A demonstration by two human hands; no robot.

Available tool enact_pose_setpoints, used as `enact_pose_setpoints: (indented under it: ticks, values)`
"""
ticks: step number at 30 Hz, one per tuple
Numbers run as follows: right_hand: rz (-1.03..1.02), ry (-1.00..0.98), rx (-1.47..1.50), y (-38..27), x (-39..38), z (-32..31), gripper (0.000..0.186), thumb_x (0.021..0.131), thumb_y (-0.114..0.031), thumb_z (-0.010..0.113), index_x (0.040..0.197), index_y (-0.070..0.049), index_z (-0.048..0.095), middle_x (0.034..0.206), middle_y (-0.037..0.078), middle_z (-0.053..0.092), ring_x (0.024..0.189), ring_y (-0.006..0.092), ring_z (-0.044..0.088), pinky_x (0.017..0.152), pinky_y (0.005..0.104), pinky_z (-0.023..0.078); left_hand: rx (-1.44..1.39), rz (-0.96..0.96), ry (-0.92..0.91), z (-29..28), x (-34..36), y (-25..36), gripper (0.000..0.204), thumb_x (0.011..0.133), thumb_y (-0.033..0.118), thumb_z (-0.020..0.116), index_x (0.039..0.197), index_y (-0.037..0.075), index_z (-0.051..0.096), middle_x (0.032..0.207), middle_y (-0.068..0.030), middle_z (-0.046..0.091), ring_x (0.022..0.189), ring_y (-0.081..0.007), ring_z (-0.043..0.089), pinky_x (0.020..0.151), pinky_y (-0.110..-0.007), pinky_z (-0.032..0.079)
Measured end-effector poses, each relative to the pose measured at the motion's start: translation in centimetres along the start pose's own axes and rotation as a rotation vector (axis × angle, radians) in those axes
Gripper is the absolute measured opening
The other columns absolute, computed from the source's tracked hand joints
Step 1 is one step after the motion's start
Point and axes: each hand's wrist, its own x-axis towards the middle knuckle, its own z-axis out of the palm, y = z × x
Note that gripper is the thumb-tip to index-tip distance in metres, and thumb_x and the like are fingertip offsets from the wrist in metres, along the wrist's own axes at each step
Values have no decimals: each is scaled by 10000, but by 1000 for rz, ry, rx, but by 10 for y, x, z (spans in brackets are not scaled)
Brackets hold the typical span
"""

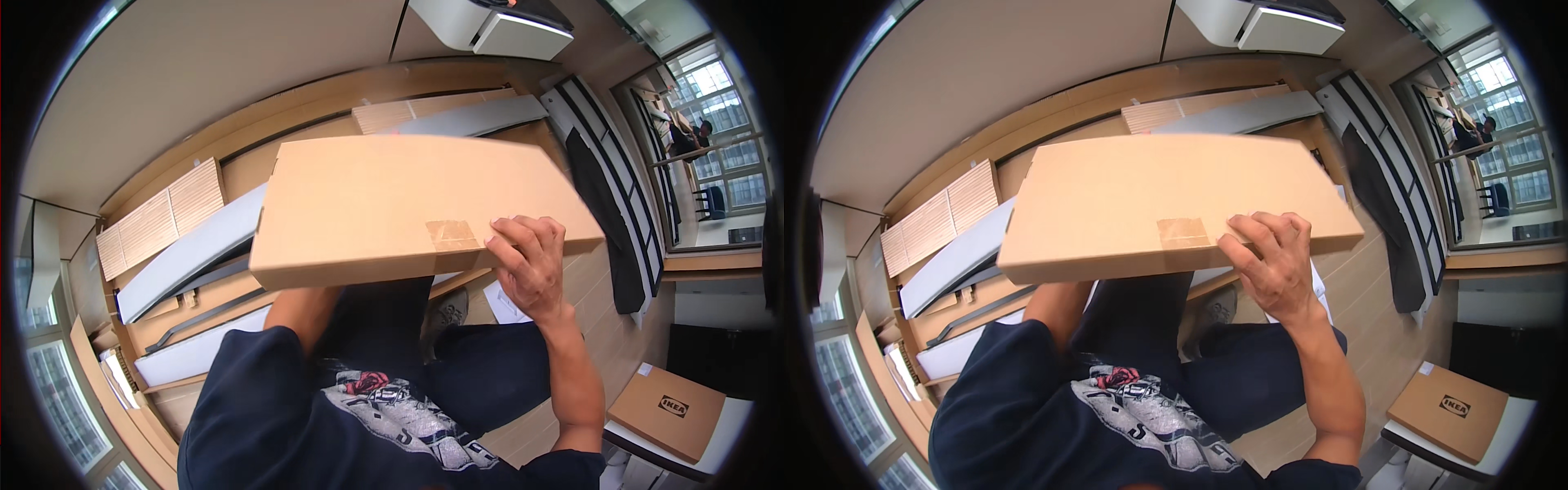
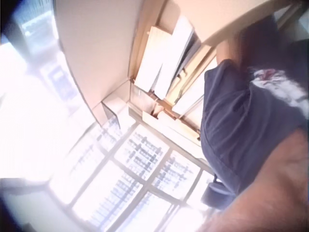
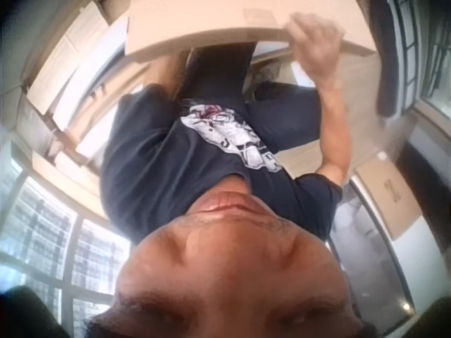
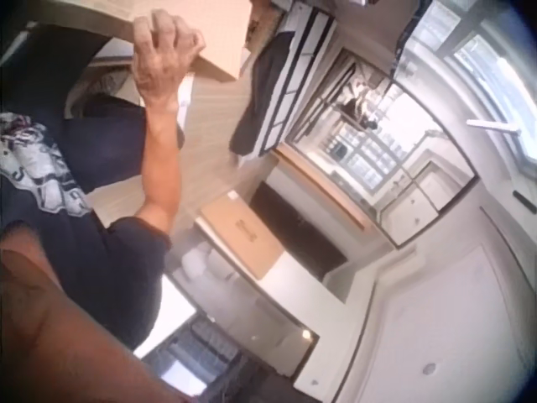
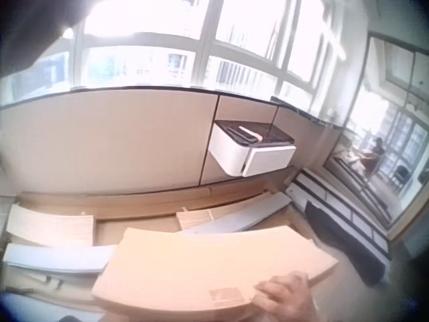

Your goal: The person picks up a cardboard box from the floor, uses a utility knife to cut the adhesive tape, opens the box, and removes plastic bags containing hardware and components.

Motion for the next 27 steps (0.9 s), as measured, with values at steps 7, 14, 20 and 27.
enact_pose_setpoints:
  ticks: [7,14,20,27]
  values:
    - [-127,58,-80,15,-1,8,292,846,-157,651,1086,-252,515,1259,9,621,1168,238,563,1023,433,366,496,-416,-150,34,-54,121,999,777,581,750,1525,67,334,1495,-174,450,1382,-295,431,1131,-476,369]
    - [-186,-82,-50,31,-3,14,285,842,-149,613,1072,-224,463,1294,37,573,1220,255,524,1094,451,351,1274,-763,70,70,-67,96,1158,642,465,921,1511,-25,334,1456,-177,504,1331,-260,501,1120,-426,401]
    - [8,-409,115,53,40,27,550,771,-87,772,1254,-148,516,1369,113,519,1313,321,472,1109,463,368,962,-483,501,69,-144,95,899,779,251,835,1491,-15,355,1366,-190,567,1209,-268,611,1029,-401,493]
    - [481,-90,534,227,89,65,282,904,-113,637,1170,-19,650,1099,129,687,980,229,667,829,333,542,978,-54,465,64,-176,52,745,815,183,804,1417,-27,420,1260,-172,627,1123,-258,659,907,-385,572]
